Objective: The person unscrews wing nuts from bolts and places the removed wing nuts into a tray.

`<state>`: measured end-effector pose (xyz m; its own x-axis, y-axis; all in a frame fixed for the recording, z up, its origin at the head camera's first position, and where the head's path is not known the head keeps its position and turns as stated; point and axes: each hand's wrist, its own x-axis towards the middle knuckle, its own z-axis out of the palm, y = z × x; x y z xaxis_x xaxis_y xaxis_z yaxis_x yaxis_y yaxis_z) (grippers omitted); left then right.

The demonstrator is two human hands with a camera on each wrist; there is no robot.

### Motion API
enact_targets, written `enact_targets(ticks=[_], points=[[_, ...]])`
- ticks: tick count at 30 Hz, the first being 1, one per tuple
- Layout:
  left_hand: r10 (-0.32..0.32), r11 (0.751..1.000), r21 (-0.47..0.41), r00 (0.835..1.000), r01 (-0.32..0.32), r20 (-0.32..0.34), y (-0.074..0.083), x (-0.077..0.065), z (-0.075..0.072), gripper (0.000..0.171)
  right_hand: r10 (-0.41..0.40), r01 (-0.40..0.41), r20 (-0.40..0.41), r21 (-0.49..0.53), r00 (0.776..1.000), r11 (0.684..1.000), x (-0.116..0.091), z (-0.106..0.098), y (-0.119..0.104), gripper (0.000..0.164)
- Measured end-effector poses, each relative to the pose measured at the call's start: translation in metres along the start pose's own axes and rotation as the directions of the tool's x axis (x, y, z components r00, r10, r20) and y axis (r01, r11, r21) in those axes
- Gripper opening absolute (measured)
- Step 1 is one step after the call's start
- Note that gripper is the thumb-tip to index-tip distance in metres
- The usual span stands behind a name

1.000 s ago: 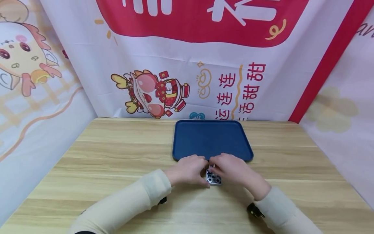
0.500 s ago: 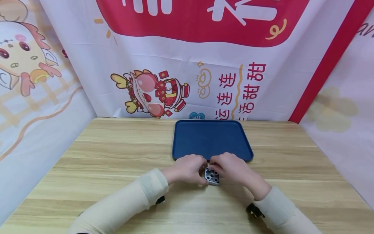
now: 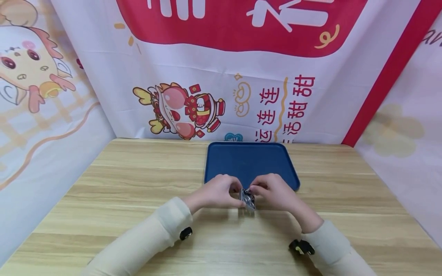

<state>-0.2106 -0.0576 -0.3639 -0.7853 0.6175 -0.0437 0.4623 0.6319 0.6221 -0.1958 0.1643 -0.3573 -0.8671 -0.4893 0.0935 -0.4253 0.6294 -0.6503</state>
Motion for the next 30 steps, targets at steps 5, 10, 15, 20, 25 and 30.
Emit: enact_targets(ticks=[5, 10, 15, 20, 25, 30], points=[[-0.022, 0.995, -0.098, 0.998, 0.016, -0.056, -0.003, 0.001, -0.001, 0.038, 0.063, -0.058, -0.024, 0.183, 0.998, 0.981, 0.002, -0.001, 0.002, 0.018], [-0.052, 0.977, -0.212, 0.994, 0.03, -0.099, -0.007, 0.003, 0.0, 0.039, 0.14, -0.119, -0.055, 0.286, 0.989, 0.951, 0.004, -0.002, 0.003, 0.021], [-0.071, 0.929, -0.37, 0.989, 0.018, -0.13, -0.01, 0.005, 0.003, 0.039, 0.212, -0.173, -0.077, 0.347, 0.974, 0.922, 0.008, -0.003, 0.002, 0.023], [-0.143, 0.798, -0.602, 0.98, 0.034, -0.135, -0.007, 0.008, 0.007, 0.047, 0.259, -0.188, -0.11, 0.434, 0.96, 0.881, 0.014, -0.002, 0.002, 0.026], [-0.241, 0.675, -0.736, 0.958, 0.05, -0.156, 0.0, 0.012, 0.014, 0.058, 0.336, -0.221, -0.144, 0.511, 0.931, 0.831, 0.02, -0.001, -0.001, 0.027], [-0.304, 0.658, -0.753, 0.919, 0.012, -0.25, 0.007, 0.016, 0.015, 0.049, 0.402, -0.244, -0.149, 0.592, 0.904, 0.768, 0.025, -0.002, -0.003, 0.03]])
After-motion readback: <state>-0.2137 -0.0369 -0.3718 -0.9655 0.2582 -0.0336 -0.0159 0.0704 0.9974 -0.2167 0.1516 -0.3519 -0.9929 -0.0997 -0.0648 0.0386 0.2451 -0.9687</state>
